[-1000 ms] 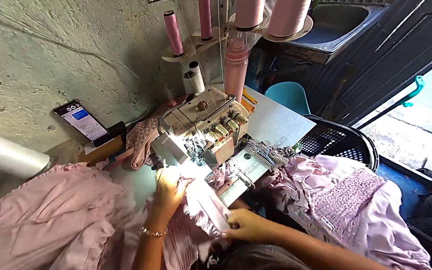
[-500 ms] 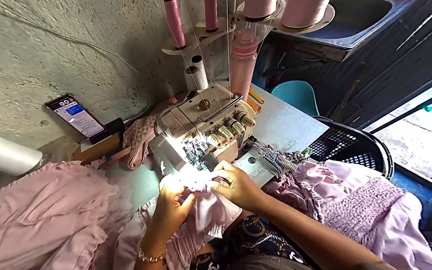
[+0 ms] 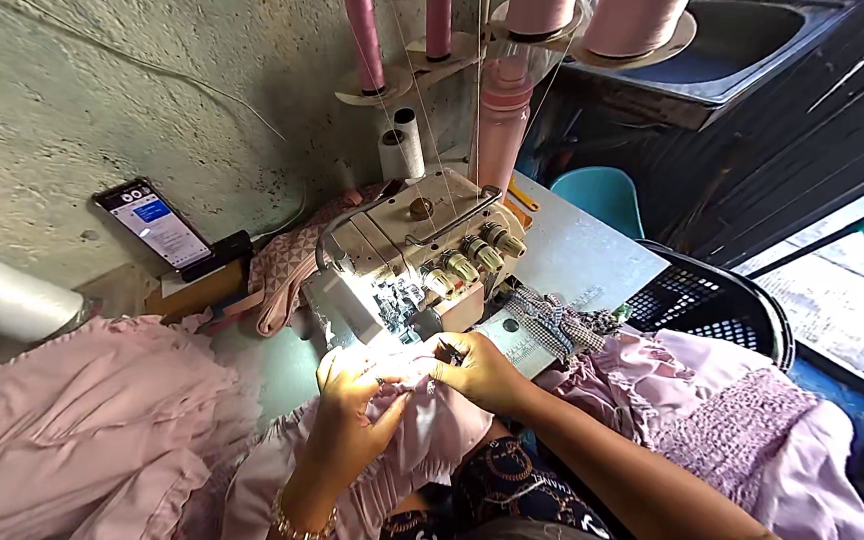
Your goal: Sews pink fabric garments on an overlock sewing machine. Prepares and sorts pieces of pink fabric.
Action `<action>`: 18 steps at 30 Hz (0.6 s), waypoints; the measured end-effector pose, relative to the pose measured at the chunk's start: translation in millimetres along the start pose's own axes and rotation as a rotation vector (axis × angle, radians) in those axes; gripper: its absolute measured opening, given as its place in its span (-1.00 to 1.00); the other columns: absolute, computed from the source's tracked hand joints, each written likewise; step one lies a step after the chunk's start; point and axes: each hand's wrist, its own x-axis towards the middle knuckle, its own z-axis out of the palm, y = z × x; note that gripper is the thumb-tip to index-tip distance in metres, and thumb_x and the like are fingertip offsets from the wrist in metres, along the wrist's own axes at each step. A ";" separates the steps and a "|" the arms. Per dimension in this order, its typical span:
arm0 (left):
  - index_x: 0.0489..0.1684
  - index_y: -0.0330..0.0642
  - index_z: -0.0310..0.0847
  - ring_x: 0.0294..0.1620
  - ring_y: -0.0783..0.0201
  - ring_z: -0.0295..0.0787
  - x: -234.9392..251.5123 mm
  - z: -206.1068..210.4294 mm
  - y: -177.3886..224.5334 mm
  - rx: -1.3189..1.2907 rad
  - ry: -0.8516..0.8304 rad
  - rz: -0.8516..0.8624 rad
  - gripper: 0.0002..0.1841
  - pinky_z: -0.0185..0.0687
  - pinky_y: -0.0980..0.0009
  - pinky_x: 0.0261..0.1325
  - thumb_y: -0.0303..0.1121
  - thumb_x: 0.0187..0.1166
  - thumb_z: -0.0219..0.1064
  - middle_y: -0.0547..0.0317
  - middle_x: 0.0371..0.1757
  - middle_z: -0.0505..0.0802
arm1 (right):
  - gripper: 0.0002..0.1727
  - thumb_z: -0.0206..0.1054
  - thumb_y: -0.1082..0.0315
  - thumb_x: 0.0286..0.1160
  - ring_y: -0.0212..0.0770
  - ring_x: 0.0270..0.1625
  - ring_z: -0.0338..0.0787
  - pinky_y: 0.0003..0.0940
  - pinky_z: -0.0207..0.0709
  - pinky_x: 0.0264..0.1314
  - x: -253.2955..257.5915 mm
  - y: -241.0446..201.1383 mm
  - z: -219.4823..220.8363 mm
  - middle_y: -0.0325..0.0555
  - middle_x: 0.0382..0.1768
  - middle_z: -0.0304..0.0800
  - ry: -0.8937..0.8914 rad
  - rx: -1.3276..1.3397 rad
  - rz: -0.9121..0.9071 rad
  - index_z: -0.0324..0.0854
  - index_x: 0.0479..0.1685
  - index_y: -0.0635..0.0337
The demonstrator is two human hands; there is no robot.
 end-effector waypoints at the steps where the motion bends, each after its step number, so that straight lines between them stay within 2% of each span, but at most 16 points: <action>1: -0.27 0.14 0.85 0.31 0.35 0.70 0.4 0.2 1.1 0.005 0.010 0.008 -0.86 0.20 -0.01 0.59 -0.11 0.40 0.43 0.29 0.02 0.91 | -0.85 0.35 0.29 0.53 -0.73 -0.42 0.58 -0.74 0.45 -0.29 -0.2 0.4 -0.5 -0.48 -0.48 0.68 -0.010 0.007 0.002 0.74 -0.27 0.17; 5: -0.26 0.26 0.80 0.35 0.40 0.65 -2.2 0.7 0.4 -0.014 0.010 0.039 -0.90 0.11 0.02 0.61 -0.11 0.49 0.36 0.33 0.08 0.87 | -0.88 0.36 0.33 0.59 -0.66 -0.42 0.72 -0.69 0.63 -0.24 -0.9 0.6 -0.8 -0.46 -0.45 0.78 -0.022 0.107 0.036 0.73 -0.19 0.18; 9: -0.23 0.36 0.79 0.50 0.44 0.52 -3.5 -2.4 7.0 -0.046 -0.019 0.041 -0.87 -0.01 0.03 0.67 0.02 0.59 0.34 0.41 0.26 0.81 | -0.84 0.41 0.25 0.54 -0.71 -0.37 0.71 -0.72 0.59 -0.21 -2.6 4.1 2.7 -0.45 -0.42 0.81 0.020 0.040 -0.003 0.79 -0.23 0.16; 11: -0.27 0.29 0.82 0.40 0.38 0.61 -1.3 -0.8 6.5 0.019 0.021 0.030 -0.82 0.06 -0.03 0.61 0.04 0.56 0.37 0.37 0.14 0.87 | -0.83 0.41 0.26 0.51 -0.75 -0.38 0.62 -0.75 0.47 -0.26 -4.9 3.9 4.5 -0.45 -0.44 0.76 0.025 0.011 -0.022 0.78 -0.27 0.17; 13: -0.36 0.14 0.83 0.25 0.33 0.71 1.8 0.1 3.3 0.068 0.035 -0.014 -0.84 0.11 -0.04 0.51 -0.07 0.41 0.41 0.31 0.01 0.92 | -0.87 0.39 0.34 0.48 -0.78 -0.42 0.54 -0.78 0.40 -0.31 -6.8 2.2 5.0 -0.48 -0.48 0.68 0.012 0.054 -0.023 0.75 -0.31 0.20; 15: -0.40 0.02 0.80 0.12 0.35 0.75 3.0 -0.6 1.9 0.052 0.019 -0.071 -0.84 0.16 -0.02 0.47 -0.15 0.33 0.42 0.28 -0.15 0.91 | -0.88 0.40 0.34 0.49 -0.76 -0.44 0.54 -0.77 0.40 -0.33 -7.8 2.8 3.3 -0.51 -0.50 0.66 -0.003 0.102 0.002 0.73 -0.33 0.17; 18: -0.42 -0.06 0.79 0.01 0.38 0.75 3.7 0.9 0.2 0.011 0.008 -0.106 -0.80 0.19 0.06 0.43 -0.14 0.30 0.44 0.24 -0.25 0.88 | -0.85 0.33 0.30 0.57 -0.73 -0.52 0.47 -0.75 0.33 -0.42 -10.0 2.6 1.8 -0.54 -0.55 0.57 -0.017 0.124 0.053 0.70 -0.34 0.12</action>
